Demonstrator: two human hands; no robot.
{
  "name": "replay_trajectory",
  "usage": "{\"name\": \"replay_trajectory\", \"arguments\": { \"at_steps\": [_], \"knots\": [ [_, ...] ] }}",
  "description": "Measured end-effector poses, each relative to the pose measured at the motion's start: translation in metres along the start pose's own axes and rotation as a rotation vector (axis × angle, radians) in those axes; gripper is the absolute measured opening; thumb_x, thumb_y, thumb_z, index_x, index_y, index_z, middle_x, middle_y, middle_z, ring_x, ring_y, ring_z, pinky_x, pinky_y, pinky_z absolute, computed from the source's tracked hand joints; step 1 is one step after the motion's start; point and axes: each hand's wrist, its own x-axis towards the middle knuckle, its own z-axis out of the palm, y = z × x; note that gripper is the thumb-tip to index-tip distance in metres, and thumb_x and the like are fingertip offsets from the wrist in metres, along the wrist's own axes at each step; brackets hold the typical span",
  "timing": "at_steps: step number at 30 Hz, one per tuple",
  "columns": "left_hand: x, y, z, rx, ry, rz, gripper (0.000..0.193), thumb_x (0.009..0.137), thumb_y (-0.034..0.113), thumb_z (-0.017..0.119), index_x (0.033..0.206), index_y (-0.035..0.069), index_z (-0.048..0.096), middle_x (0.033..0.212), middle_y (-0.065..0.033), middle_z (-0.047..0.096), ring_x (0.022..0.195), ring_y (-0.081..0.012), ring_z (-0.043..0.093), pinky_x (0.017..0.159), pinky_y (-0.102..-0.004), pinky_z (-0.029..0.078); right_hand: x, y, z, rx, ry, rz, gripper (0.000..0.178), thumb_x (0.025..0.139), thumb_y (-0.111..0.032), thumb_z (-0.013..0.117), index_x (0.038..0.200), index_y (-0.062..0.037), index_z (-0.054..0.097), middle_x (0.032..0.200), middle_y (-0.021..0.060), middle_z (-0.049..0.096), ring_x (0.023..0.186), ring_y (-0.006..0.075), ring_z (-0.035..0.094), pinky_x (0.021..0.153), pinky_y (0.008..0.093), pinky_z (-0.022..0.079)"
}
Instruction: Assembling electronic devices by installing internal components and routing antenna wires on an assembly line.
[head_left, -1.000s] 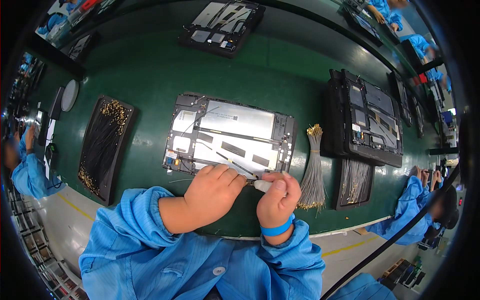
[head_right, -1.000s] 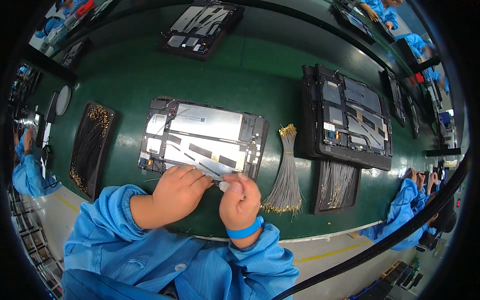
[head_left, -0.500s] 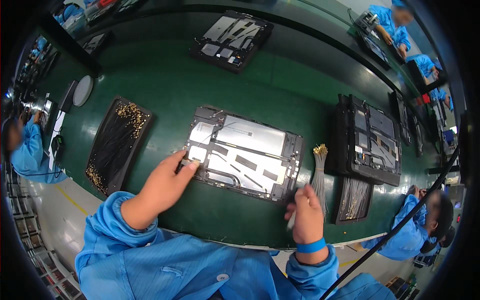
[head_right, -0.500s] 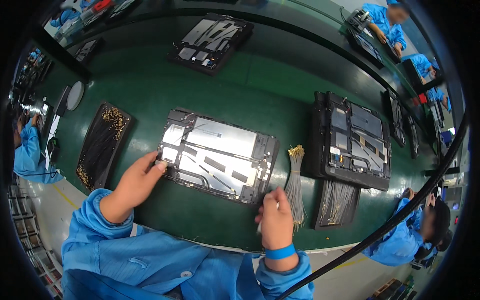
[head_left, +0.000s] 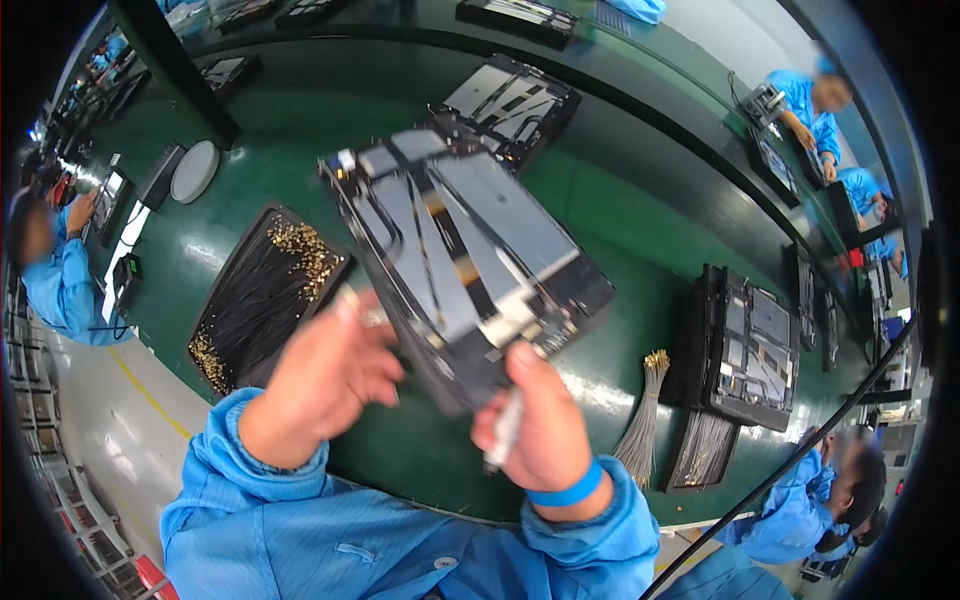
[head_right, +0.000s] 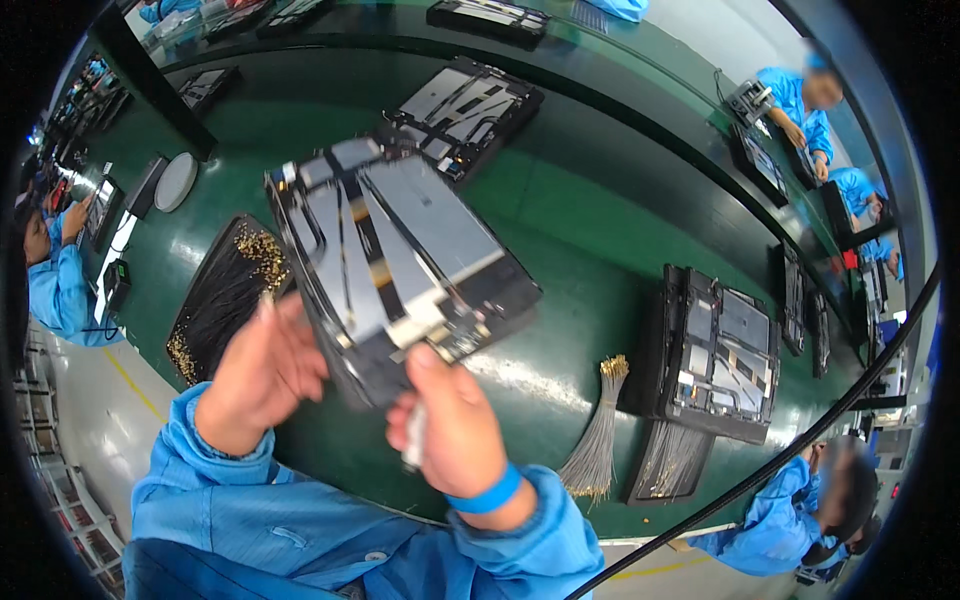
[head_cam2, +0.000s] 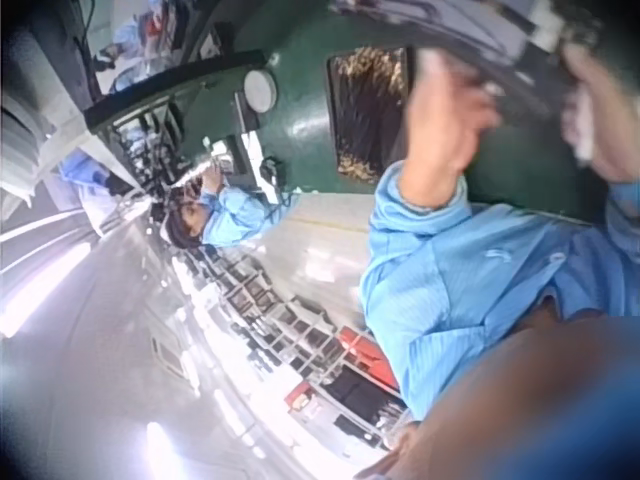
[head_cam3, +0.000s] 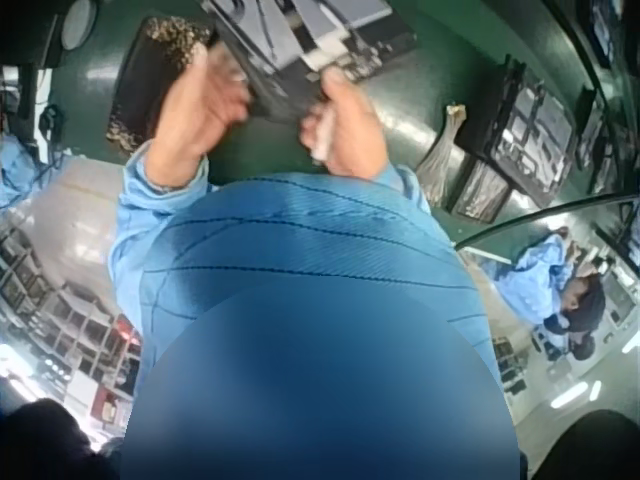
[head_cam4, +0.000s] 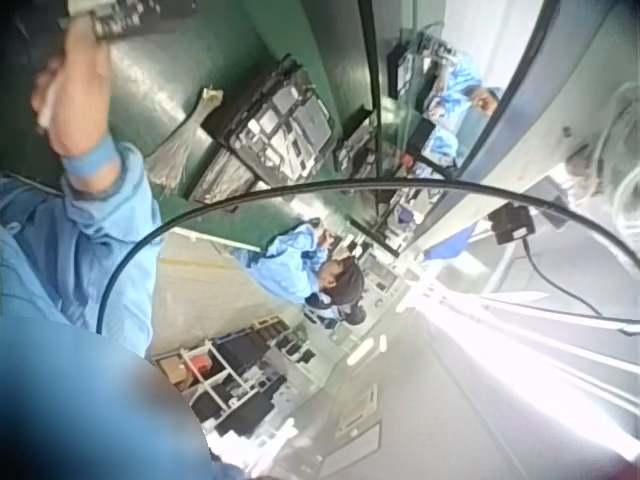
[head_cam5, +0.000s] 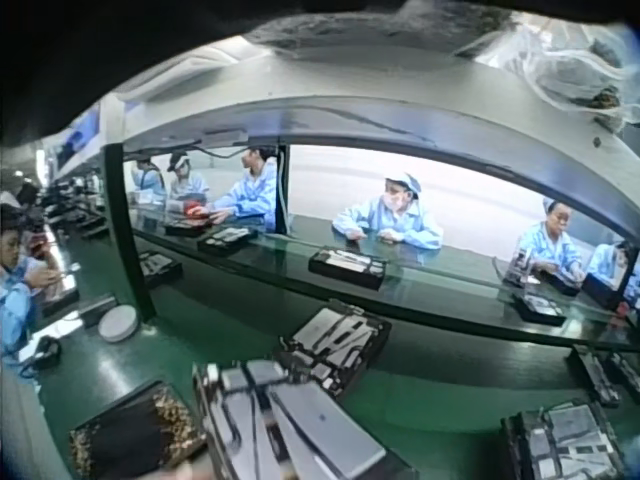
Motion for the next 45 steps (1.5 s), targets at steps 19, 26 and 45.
{"name": "replay_trajectory", "arguments": {
  "at_steps": [19,26,45],
  "knots": [
    [0.215,0.072,-0.029,-0.276,0.481,0.095,0.079,0.077,0.033,0.057,0.129,-0.001,0.007,0.135,-0.0185,0.007,0.123,-0.0331,0.013,0.098,-0.0437,0.023,0.038,0.048,-0.038,-0.479,0.148,0.158,0.042,0.084,-0.024,0.048,0.118,-0.0011,0.038,0.078,0.0058,0.053,0.057,0.0097,0.049,0.05,0.0222,0.042],
    [0.247,0.045,0.036,-0.118,0.693,0.028,0.037,0.074,0.024,0.062,0.102,0.005,0.048,0.107,-0.0081,0.041,0.095,-0.0216,0.039,0.086,-0.0326,0.035,0.039,0.063,-0.051,-0.471,0.043,-0.122,0.033,0.083,-0.016,0.049,0.112,-0.0019,0.044,0.078,0.0061,0.054,0.06,0.01,0.05,0.054,0.0222,0.042],
    [0.047,0.003,-0.02,1.346,-0.264,-0.035,0.047,0.078,0.036,0.052,0.098,-0.006,0.051,0.086,-0.0194,0.057,0.082,-0.0273,0.055,0.073,-0.0322,0.042,-0.003,0.096,-0.044,-1.148,-0.542,-0.503,0.028,0.076,-0.019,0.058,0.099,-0.0037,0.054,0.08,0.0165,0.057,0.067,0.026,0.056,0.062,0.0315,0.046]
  ]
}}
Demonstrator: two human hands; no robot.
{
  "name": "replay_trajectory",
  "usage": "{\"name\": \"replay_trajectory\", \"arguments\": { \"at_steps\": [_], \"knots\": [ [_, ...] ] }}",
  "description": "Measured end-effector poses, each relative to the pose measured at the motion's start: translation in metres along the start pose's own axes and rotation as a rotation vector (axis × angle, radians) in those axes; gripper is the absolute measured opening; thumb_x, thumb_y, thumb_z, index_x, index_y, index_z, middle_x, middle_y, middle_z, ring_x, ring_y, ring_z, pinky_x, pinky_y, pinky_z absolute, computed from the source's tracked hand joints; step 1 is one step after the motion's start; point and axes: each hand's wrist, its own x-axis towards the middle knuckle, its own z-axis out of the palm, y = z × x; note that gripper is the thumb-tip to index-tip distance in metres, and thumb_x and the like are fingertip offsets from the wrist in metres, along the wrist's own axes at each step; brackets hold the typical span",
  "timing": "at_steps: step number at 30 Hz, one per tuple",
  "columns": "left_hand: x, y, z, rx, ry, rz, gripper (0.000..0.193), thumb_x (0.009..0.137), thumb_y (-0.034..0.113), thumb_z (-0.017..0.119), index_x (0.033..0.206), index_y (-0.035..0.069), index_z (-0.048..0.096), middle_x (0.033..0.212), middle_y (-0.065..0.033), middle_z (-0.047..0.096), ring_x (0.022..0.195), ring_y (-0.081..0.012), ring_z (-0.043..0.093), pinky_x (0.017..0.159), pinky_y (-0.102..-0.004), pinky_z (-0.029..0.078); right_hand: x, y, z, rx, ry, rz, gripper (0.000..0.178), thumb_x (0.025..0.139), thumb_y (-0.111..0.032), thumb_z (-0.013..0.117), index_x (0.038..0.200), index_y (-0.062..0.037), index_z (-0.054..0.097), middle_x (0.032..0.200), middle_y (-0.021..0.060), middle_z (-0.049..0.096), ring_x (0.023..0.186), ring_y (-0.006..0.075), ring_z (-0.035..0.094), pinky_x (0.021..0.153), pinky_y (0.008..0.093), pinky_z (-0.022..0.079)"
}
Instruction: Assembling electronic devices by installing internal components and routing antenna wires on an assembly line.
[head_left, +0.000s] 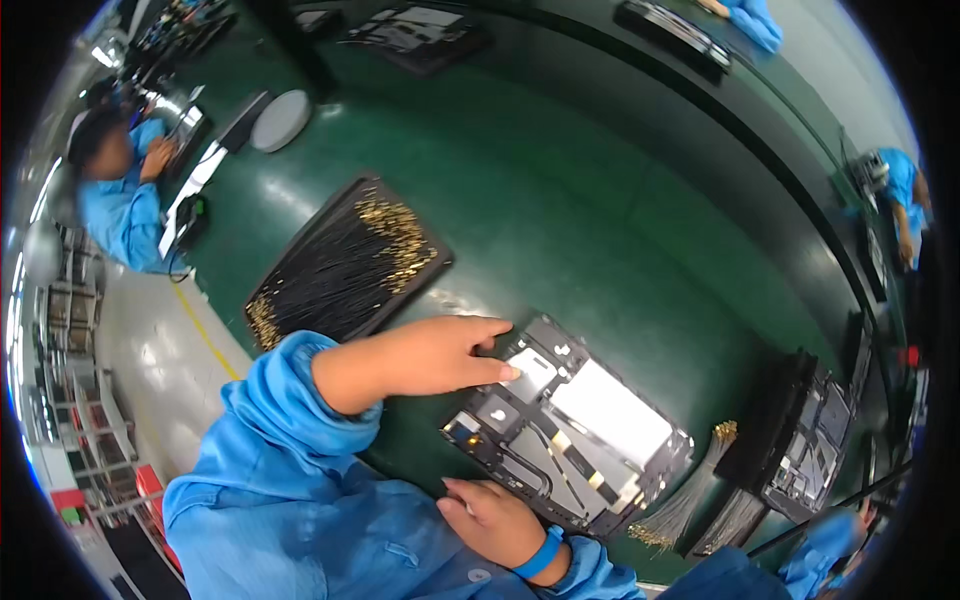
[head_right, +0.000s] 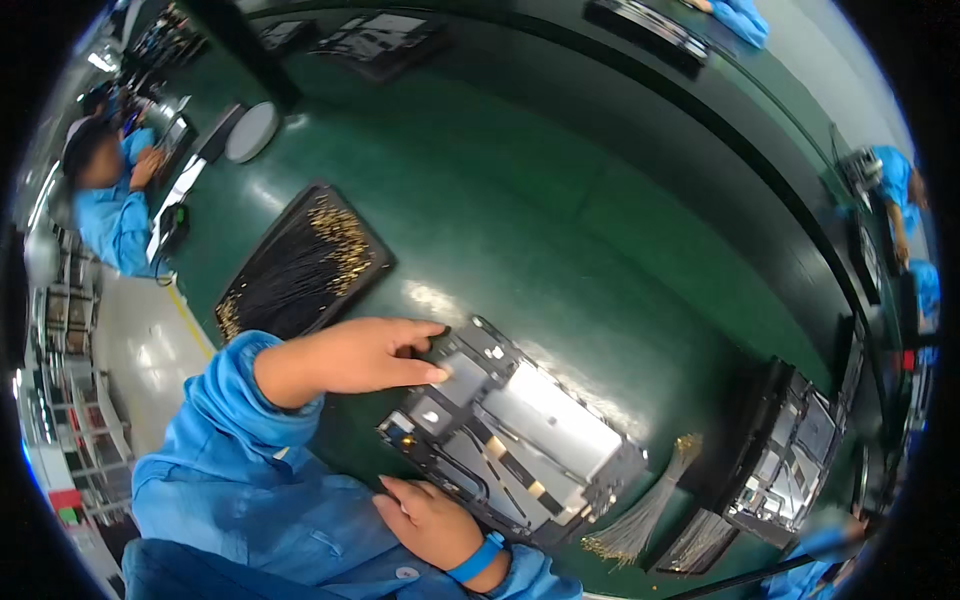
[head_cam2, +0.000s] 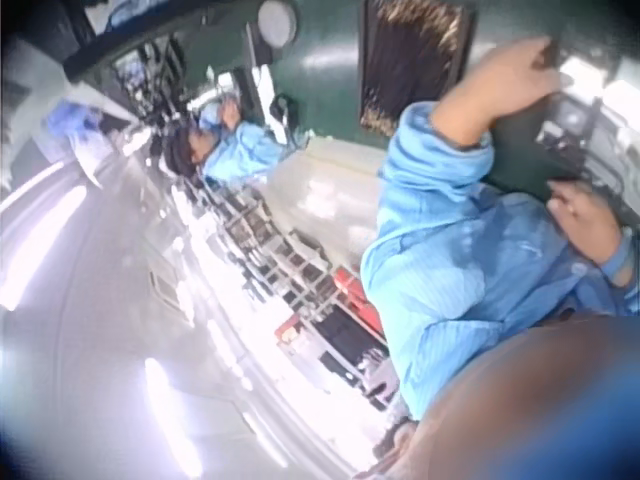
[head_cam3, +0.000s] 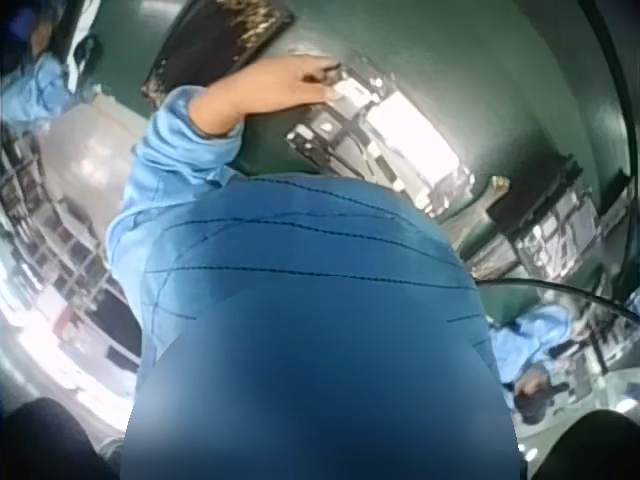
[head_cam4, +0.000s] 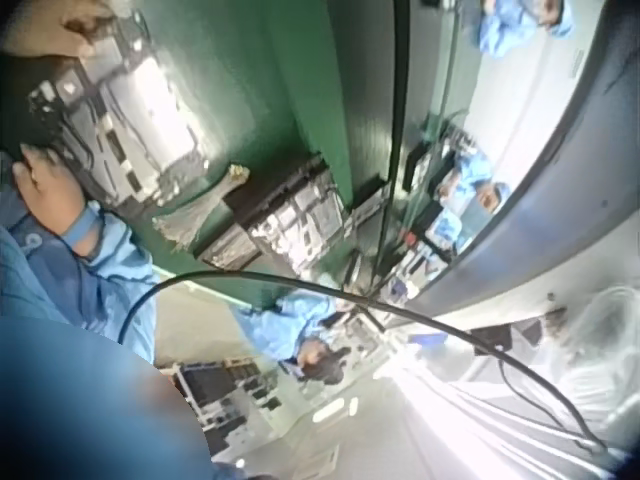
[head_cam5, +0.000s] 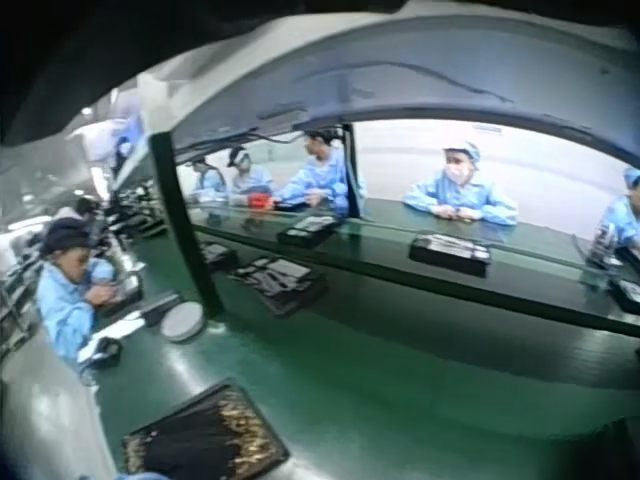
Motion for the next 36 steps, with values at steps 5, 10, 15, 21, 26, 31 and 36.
{"name": "replay_trajectory", "arguments": {
  "at_steps": [5,10,15,21,26,31,36],
  "knots": [
    [-0.03,-0.026,-0.006,0.498,0.651,0.2,0.023,0.074,0.016,0.056,0.088,-0.002,0.056,0.081,-0.0152,0.056,0.076,-0.0311,0.052,0.071,-0.0374,0.041,-0.008,-0.005,0.0,-0.053,0.042,0.164,0.025,0.076,-0.02,0.058,0.095,-0.0038,0.056,0.079,0.0137,0.058,0.065,0.025,0.056,0.06,0.0307,0.047],
    [-0.054,-0.069,-0.026,0.836,0.873,-0.062,0.025,0.071,0.014,0.058,0.093,0.002,0.057,0.087,-0.0135,0.055,0.08,-0.0311,0.048,0.071,-0.0371,0.04,-0.032,-0.014,-0.006,-0.332,0.175,0.259,0.022,0.074,-0.02,0.059,0.09,-0.0048,0.059,0.072,0.0114,0.058,0.063,0.0245,0.057,0.059,0.0303,0.047],
    [-0.056,-0.079,-0.039,0.617,0.95,0.074,0.007,0.069,0.01,0.06,0.069,0.004,0.061,0.067,-0.0105,0.056,0.072,-0.0267,0.051,0.066,-0.0356,0.041,-0.044,-0.006,-0.006,-0.394,0.333,0.219,0.018,0.073,-0.017,0.059,0.087,-0.0051,0.059,0.064,0.0111,0.056,0.056,0.0246,0.054,0.052,0.0317,0.045],
    [-0.054,-0.067,-0.031,0.543,0.915,0.213,0.01,0.07,0.009,0.059,0.075,0.0,0.059,0.075,-0.0124,0.058,0.074,-0.0279,0.053,0.068,-0.0346,0.042,-0.03,0.005,-0.025,-0.337,0.412,0.163,0.019,0.074,-0.016,0.059,0.088,-0.0039,0.059,0.067,0.0126,0.057,0.059,0.0252,0.055,0.055,0.0312,0.046],
    [-0.056,-0.052,-0.026,0.735,0.873,0.303,0.014,0.07,0.007,0.06,0.081,-0.001,0.057,0.077,-0.0122,0.057,0.074,-0.0278,0.054,0.069,-0.0347,0.043,-0.032,0.012,-0.029,-0.138,0.405,0.268,0.022,0.076,-0.018,0.058,0.091,-0.0028,0.058,0.073,0.0148,0.058,0.065,0.0258,0.057,0.06,0.0301,0.046],
    [-0.059,-0.024,-0.011,0.763,0.877,0.592,0.028,0.058,-0.002,0.067,0.083,0.0,0.056,0.077,-0.0099,0.055,0.079,-0.0293,0.053,0.073,-0.0372,0.044,-0.02,-0.003,-0.032,0.248,0.404,0.528,0.031,0.079,-0.024,0.055,0.1,-0.0018,0.055,0.085,0.0115,0.06,0.081,0.0162,0.056,0.074,0.0247,0.043],
    [-0.07,0.001,0.012,0.739,0.742,0.743,0.025,0.061,0.005,0.066,0.083,0.002,0.056,0.078,-0.0087,0.053,0.076,-0.0284,0.052,0.069,-0.036,0.045,0.012,-0.041,-0.037,0.399,0.403,0.381,0.033,0.08,-0.026,0.054,0.101,-0.0003,0.054,0.084,0.0072,0.059,0.077,0.0133,0.054,0.071,0.0237,0.042]
  ]
}}
